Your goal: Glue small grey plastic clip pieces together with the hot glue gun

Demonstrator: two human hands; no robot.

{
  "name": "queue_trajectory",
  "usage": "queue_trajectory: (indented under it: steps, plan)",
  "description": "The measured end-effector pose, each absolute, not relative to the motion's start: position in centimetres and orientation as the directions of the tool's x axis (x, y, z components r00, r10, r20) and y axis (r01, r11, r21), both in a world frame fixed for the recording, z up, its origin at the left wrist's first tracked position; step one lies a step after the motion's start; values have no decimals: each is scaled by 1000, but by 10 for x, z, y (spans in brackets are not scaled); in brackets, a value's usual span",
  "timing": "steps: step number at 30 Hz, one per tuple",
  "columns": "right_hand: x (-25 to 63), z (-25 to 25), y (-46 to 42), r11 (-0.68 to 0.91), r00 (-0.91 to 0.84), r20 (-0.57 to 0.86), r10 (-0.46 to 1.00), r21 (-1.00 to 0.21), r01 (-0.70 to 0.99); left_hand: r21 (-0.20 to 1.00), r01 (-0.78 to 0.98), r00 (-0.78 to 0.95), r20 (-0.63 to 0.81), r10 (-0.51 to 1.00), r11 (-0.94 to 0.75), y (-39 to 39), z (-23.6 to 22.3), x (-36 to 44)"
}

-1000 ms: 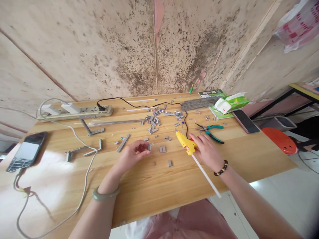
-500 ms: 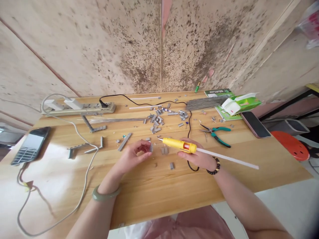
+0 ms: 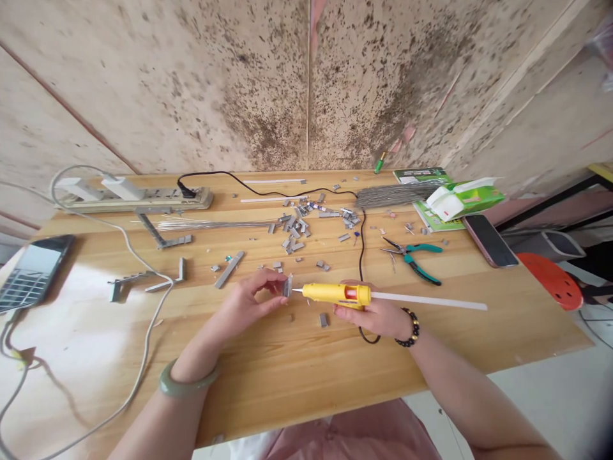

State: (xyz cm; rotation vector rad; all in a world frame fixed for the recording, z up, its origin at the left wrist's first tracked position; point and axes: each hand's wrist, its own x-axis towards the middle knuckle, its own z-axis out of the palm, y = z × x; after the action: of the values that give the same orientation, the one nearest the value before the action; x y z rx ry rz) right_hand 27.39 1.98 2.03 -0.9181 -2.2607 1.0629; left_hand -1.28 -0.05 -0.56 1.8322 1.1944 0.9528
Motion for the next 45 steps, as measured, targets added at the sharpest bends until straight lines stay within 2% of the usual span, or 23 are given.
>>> queue_trajectory:
  steps: [13,20,45]
  plan:
    - [277,10,19,465,-626,116,771,-775,429,839,431,329,196,924,-332,-2,1,-9]
    - [272,22,20,514,-688,129,715,-764,390,834,452,323,177,930,-316,-2,1,-9]
    - [271,24,20,511,-680,142,719,-772,379,823,445,356,199,913,-353,-1,2,-9]
